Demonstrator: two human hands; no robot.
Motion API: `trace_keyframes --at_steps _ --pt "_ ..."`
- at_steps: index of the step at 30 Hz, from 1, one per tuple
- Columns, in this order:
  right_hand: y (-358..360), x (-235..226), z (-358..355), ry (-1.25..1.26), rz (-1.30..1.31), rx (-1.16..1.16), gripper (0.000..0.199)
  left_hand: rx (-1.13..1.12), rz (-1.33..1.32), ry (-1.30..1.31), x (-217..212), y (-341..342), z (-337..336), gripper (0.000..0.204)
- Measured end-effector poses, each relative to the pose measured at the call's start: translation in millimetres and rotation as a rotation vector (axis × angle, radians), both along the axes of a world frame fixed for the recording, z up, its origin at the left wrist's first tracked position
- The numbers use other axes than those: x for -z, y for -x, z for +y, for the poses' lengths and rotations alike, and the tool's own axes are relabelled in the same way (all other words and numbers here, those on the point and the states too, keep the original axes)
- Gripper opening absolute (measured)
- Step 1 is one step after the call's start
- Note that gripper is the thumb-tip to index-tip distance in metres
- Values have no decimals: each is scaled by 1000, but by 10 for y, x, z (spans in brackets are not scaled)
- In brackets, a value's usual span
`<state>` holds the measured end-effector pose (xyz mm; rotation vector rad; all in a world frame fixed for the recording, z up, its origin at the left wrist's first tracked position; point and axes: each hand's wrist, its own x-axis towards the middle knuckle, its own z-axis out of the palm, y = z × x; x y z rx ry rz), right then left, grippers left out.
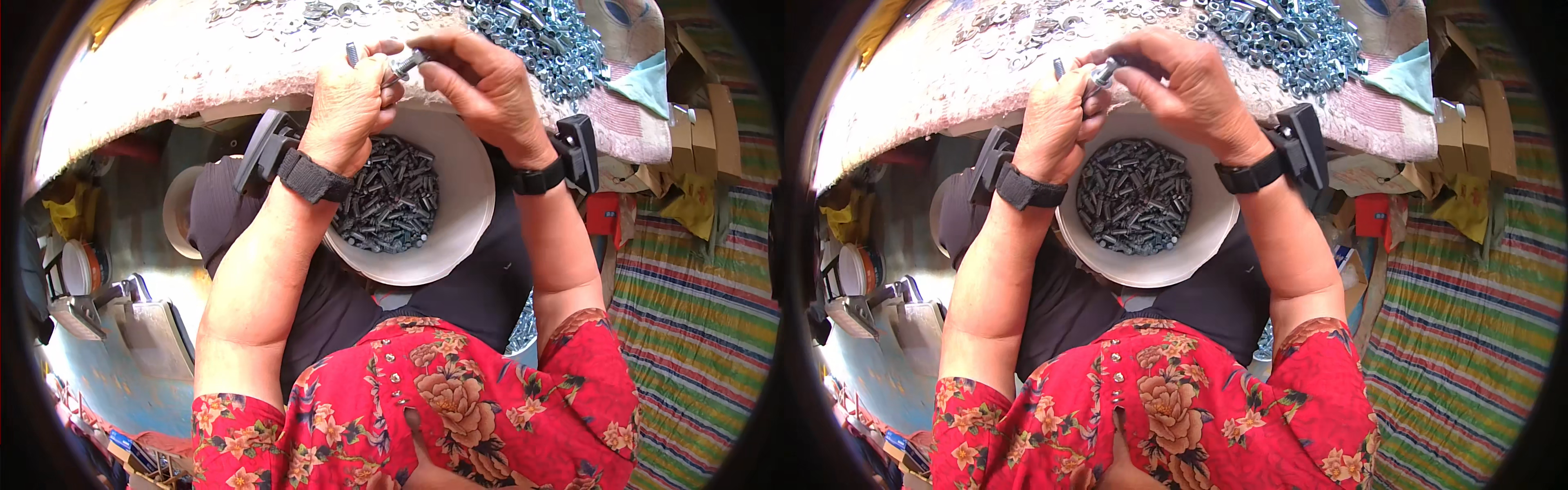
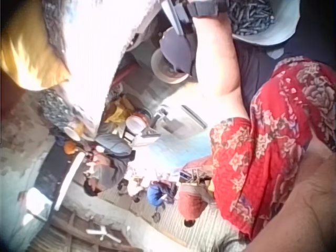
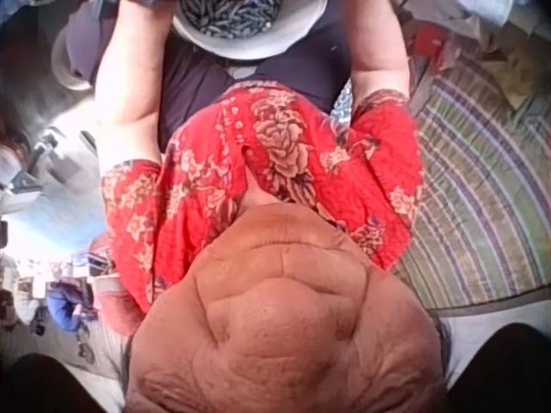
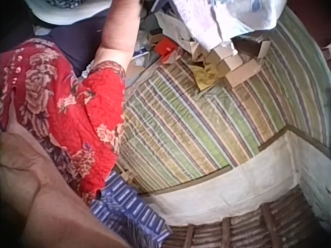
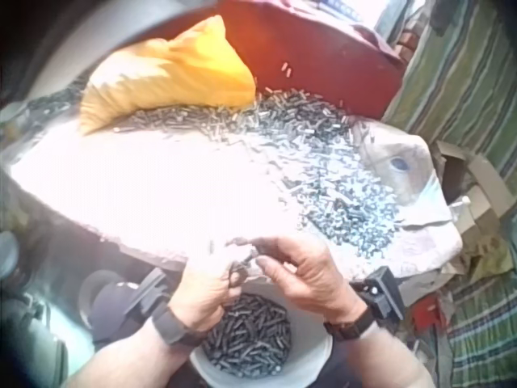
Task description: Assembling metal bolts by threading washers and nuts onto them.
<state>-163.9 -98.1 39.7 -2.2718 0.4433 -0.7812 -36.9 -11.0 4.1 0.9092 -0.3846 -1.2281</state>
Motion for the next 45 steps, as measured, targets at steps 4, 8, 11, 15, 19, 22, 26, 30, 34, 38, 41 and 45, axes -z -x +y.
trace_keyframes --at_steps 4,8,11,15,19,22,26,30,34,38,41,45 --pt "4 -21 76 -42 40 20 17 7 -62 -15 -9 9 12 19" --pt "8 20 90 1 82 76 14 -24 -156 -53 -40 31 39 22" --pt "-21 -26 133 211 93 127 20 -61 -264 -1 -28 52 47 23" --pt "-78 43 192 67 -30 172 33 -114 -411 127 66 51 37 22" --pt "-101 -14 99 -370 -567 164 39 6 -441 244 -62 106 110 22" --pt "-358 -126 193 -222 -888 254 36 -26 -649 337 15 160 93 22" --pt "-327 305 1025 260 -233 -99 51 -13 -60 27 -26 -57 7 23" --pt "-157 124 1004 119 -438 -522 35 50 84 91 -30 41 73 22" --pt "-5 -80 644 66 -279 287 29 64 36 81 3 13 73 24" --pt "64 53 407 191 -165 44 26 159 -53 95 9 38 110 23" --pt "136 132 460 258 -31 156 18 146 -294 55 76 108 117 23" --pt "310 346 537 233 90 288 26 27 -871 180 227 221 111 19"
